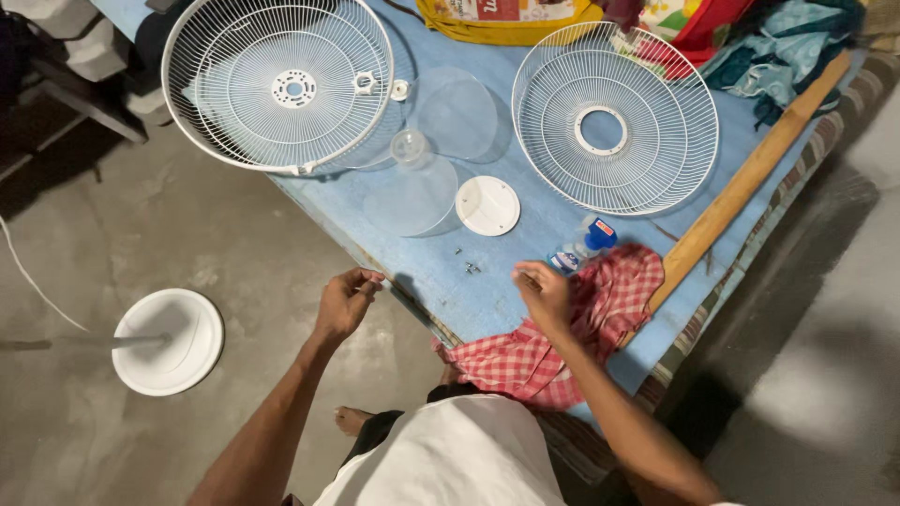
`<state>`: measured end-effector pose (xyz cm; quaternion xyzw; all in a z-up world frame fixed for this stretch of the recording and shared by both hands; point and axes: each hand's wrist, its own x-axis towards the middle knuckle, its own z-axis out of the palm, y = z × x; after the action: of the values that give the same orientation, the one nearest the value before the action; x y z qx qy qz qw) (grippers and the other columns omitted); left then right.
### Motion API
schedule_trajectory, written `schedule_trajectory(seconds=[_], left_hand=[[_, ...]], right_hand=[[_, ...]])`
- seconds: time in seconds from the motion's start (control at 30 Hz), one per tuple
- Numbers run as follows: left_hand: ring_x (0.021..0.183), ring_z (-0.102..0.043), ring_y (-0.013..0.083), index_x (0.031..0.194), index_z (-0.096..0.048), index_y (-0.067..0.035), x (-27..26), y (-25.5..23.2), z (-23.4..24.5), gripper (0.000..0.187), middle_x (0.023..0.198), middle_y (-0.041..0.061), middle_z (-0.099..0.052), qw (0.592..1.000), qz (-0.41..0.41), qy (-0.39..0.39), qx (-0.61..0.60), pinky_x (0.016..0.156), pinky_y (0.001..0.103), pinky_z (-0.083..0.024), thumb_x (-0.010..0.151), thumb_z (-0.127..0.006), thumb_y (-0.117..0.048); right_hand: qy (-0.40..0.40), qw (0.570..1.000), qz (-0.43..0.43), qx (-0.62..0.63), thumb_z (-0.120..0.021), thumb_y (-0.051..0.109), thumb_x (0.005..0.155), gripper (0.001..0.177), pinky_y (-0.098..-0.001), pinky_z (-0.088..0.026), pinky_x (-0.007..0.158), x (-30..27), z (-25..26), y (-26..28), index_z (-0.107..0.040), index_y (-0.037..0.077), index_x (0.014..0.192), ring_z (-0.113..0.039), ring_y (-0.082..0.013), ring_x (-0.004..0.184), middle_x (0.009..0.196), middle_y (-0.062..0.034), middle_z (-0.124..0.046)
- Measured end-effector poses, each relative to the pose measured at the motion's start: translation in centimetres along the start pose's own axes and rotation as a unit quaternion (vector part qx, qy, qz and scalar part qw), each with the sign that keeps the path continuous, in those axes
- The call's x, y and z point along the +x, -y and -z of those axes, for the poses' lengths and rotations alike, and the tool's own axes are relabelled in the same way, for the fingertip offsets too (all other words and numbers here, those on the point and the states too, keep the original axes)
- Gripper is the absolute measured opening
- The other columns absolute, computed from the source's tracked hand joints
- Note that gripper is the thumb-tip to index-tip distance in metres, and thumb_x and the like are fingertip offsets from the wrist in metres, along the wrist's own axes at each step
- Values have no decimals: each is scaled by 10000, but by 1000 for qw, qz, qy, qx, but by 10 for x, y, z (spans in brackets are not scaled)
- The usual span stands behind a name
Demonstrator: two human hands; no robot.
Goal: The person assembles a standing fan by attaching the motor housing to the stand, inserting the fan blade hub, and securing it with a screwdriver. The person uses a cloth to wipe parts and a screwdriver to tighten the assembly.
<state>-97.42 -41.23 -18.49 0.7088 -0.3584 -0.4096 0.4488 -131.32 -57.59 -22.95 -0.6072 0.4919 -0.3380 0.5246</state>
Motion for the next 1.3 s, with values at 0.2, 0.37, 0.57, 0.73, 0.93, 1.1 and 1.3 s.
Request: schedule_trajectory(seconds=[0.2, 0.37, 0.57, 0.73, 0.93, 1.1, 1.3], left_hand=[[862, -676, 131, 1078, -736, 3, -27, -9, 24, 224, 941, 67, -748, 999, -17, -25, -8, 775, 303, -559, 1003, -583, -142], [801, -676, 137, 1078, -741, -14, -54, -16, 60, 225, 892, 68, -757, 995, -10, -72, 67, 745, 318, -545, 970, -609, -161], [835, -701, 130, 1080, -740, -23, -72, -9, 82, 225, 913, 67, -772, 995, -12, -81, 51, 766, 311, -552, 961, -603, -156], [859, -712, 123, 1059, -745, -24, -76, -1, 90, 222, 925, 66, -776, 996, -25, -66, 52, 767, 314, -551, 959, -593, -149], [818, -694, 135, 1051, -750, -23, -66, -4, 88, 226, 914, 69, -772, 998, -29, -49, 25, 762, 313, -551, 961, -595, -160], [806, -664, 117, 1068, -741, -30, -72, -11, 81, 236, 920, 37, -759, 998, -51, -43, -11, 733, 293, -536, 966, -579, -168], [878, -696, 71, 1099, -726, 1, -67, -76, 48, 225, 951, 9, -746, 962, -157, -32, -220, 766, 236, -547, 987, -663, -184]], right_hand=[[151, 952, 75, -254, -790, 76, 785, 277, -296, -575, 768, 53, -63, 0, -771, 35, 1058, -745, -176, 836, 948, -97, -789], [142, 945, 3, -295, -829, 104, 780, 214, -301, -593, 759, 66, -71, -37, -807, 40, 984, -768, -157, 820, 908, -98, -805], [88, 970, -201, 103, -770, 82, 877, 305, -337, -583, 795, 69, -53, -47, -715, -4, 1164, -686, -160, 851, 1062, -109, -743], [89, 936, -210, 268, -682, 66, 939, 344, -324, -559, 950, 52, -41, -6, -645, 6, 1275, -667, -155, 1016, 1209, -93, -719], [103, 933, -174, 300, -699, 98, 933, 364, -318, -553, 932, 36, -46, 48, -633, 18, 1282, -656, -156, 1004, 1215, -103, -708], [47, 987, 3, 152, -738, 99, 954, 230, -287, -572, 812, 5, -68, 110, -715, -11, 1154, -697, -144, 871, 1029, -106, -748], [38, 937, 335, -86, -764, 10, 888, 150, -254, -597, 759, -58, -107, 227, -756, 9, 1037, -748, -135, 831, 969, -75, -773]])
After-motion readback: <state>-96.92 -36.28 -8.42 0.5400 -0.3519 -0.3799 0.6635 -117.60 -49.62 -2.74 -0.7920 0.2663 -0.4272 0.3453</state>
